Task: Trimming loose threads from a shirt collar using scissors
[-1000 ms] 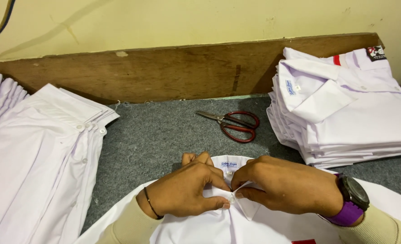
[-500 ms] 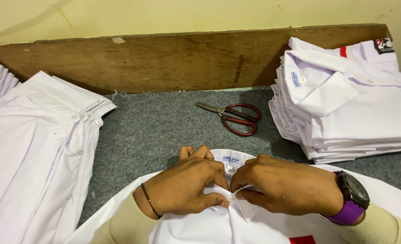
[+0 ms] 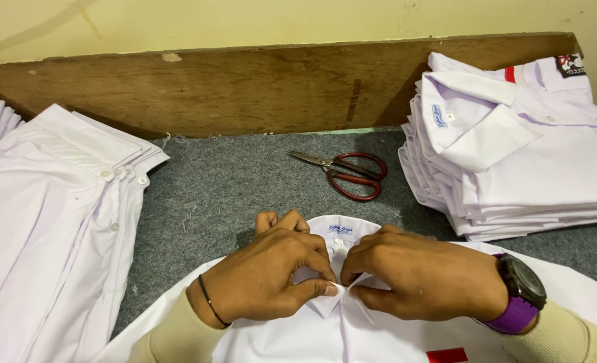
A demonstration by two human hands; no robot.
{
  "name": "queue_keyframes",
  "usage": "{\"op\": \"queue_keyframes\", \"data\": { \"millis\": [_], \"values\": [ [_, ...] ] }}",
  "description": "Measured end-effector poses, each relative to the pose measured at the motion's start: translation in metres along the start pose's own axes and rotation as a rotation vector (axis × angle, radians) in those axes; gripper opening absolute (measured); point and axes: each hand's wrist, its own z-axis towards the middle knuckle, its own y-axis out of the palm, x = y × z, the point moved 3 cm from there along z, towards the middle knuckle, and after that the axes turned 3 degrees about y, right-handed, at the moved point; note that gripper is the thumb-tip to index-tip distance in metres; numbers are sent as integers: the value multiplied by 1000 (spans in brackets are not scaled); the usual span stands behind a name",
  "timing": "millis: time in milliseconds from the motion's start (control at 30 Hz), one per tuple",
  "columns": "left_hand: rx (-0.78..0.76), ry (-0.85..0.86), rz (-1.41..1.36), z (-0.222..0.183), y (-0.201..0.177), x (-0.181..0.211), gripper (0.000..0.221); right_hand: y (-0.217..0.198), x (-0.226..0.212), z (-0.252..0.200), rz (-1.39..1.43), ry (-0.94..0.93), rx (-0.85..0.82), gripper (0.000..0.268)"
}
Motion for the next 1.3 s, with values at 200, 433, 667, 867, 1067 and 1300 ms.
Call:
{"op": "queue_keyframes", "data": {
  "millis": [200,433,667,867,1067,1300],
  "values": [
    [44,48,69,-2,3,-3,11,8,-2,6,-21,-64,25,19],
    [111,113,255,-7,-7,-8,7,13,-3,7,-127,16,-11,23],
    [159,166,308,-6,-7,-10,4,29,0,15,-216,61,22,28],
    [238,170,573,-9,-14,-15,7,31,-3,12,-223,-4,15,27],
    [281,188,724,-10,-16,-14,21,37,-8,11,-204,-75,28,29],
    [354,207,681,-10,-17,-21,10,54,-11,12,-346,-115,51,27]
  ]
}}
